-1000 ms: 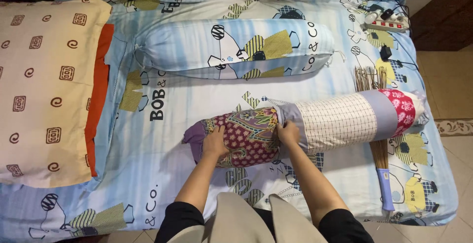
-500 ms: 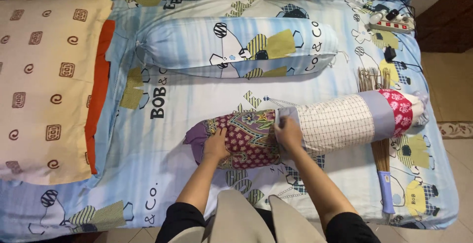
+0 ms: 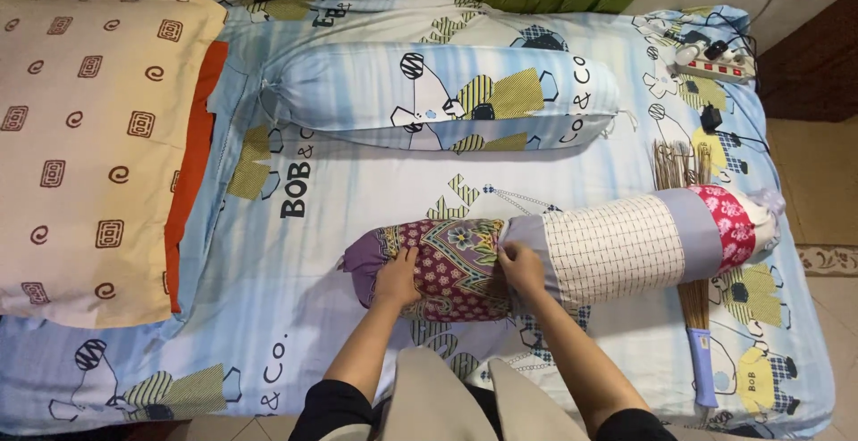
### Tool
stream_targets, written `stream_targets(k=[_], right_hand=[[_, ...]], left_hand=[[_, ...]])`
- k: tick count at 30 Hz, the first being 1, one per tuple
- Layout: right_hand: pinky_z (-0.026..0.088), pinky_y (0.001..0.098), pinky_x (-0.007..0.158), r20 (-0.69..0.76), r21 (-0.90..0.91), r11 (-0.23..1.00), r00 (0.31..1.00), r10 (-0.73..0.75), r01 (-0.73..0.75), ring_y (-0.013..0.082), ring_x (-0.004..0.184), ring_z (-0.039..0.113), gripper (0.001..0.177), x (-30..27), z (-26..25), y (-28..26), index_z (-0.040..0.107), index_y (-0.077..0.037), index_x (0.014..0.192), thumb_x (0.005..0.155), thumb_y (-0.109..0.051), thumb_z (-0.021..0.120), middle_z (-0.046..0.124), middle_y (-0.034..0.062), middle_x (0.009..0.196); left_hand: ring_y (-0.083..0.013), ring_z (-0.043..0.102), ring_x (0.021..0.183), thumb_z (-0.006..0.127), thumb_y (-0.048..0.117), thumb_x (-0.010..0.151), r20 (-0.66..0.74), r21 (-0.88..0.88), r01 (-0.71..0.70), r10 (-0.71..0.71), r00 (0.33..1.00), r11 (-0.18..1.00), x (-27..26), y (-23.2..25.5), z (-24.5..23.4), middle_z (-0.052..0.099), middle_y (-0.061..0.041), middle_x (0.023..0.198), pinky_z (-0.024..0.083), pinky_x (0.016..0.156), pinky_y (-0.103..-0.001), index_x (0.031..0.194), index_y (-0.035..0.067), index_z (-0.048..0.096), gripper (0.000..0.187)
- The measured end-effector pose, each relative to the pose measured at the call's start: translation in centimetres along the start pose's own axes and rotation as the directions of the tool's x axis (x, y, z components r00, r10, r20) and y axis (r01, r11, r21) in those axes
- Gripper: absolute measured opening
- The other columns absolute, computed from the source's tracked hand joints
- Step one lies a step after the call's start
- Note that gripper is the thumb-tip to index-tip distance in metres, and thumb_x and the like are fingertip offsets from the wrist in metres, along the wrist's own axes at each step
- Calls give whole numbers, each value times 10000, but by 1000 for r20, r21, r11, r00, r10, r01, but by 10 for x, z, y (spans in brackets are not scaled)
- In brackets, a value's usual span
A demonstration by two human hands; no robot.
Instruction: The person rolls a long cylindrical cushion on a bed, repeatedly adjusting its position and shape with both hands. The person keeps the cushion centered and smooths it along its length.
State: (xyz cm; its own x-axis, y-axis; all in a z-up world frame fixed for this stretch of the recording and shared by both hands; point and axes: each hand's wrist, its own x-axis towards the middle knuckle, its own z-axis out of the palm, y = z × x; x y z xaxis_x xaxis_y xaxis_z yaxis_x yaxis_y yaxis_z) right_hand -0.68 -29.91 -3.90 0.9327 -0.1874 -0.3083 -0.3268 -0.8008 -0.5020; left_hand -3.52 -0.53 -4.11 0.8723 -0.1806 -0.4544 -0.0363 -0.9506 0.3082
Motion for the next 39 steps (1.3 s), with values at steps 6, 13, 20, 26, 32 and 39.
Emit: stream_targets(k=[6, 13, 20, 26, 32, 39], right_hand=[[565, 528, 906, -12, -58, 998, 1000, -15, 15, 384, 1050, 726, 303, -8, 7, -3, 725, -200, 1164, 929, -359, 618, 784, 126, 1009], [581, 477, 904, -17, -171, 981, 995, -95, 91, 372, 1036, 742, 348, -14, -34, -36, 750, -141, 1174, 951, -386, 643, 779, 161, 1027], [583, 480, 810, -34, 28, 998, 998, 50, -49, 395, 986, 746, 279, 23, 27, -19, 806, -109, 1012, 894, -331, 686, 788, 154, 927], [574, 492, 894, 41, -69, 998, 999, 6, -4, 389, 1071, 723, 331, 1, 7, 4, 783, -123, 1071, 861, -359, 686, 790, 149, 1011], [573, 489, 896, 73, -166, 986, 997, -19, 31, 395, 1053, 730, 362, -44, -54, -59, 776, -64, 1053, 906, -376, 668, 778, 189, 1002], [576, 495, 897, -4, -115, 990, 997, 77, -77, 396, 1056, 736, 284, 23, 22, -28, 790, -88, 1119, 913, -261, 699, 785, 171, 992]], left_hand=[[-431, 648, 1141, 817, 260, 693, -19, 5, 4, -4, 1000, 1000, -5, 1, 2, 424, -148, 1457, 588, 941, -545, 1488, 140, 314, 948], [-440, 647, 1137, 791, 250, 691, -50, -44, -13, 11, 999, 999, -12, -2, 10, 415, -170, 1500, 545, 958, -565, 1509, 134, 318, 952], [-447, 638, 1146, 791, 209, 697, -63, -42, -9, 6, 998, 999, -27, 5, 13, 430, -188, 1494, 537, 954, -565, 1522, 114, 321, 954], [-432, 636, 1141, 746, 177, 707, -86, -22, -23, 21, 996, 999, -26, 9, 22, 456, -184, 1467, 539, 952, -548, 1533, 96, 324, 931], [-434, 621, 1168, 719, 188, 727, -87, -24, -25, 23, 996, 999, -44, 12, 23, 438, -191, 1484, 528, 978, -545, 1544, 87, 315, 917], [-383, 589, 1268, 784, 467, 736, -16, -75, -6, 5, 1000, 997, -53, 6, 22, 439, -158, 1519, 501, 1041, -529, 1562, 160, 304, 1003]])
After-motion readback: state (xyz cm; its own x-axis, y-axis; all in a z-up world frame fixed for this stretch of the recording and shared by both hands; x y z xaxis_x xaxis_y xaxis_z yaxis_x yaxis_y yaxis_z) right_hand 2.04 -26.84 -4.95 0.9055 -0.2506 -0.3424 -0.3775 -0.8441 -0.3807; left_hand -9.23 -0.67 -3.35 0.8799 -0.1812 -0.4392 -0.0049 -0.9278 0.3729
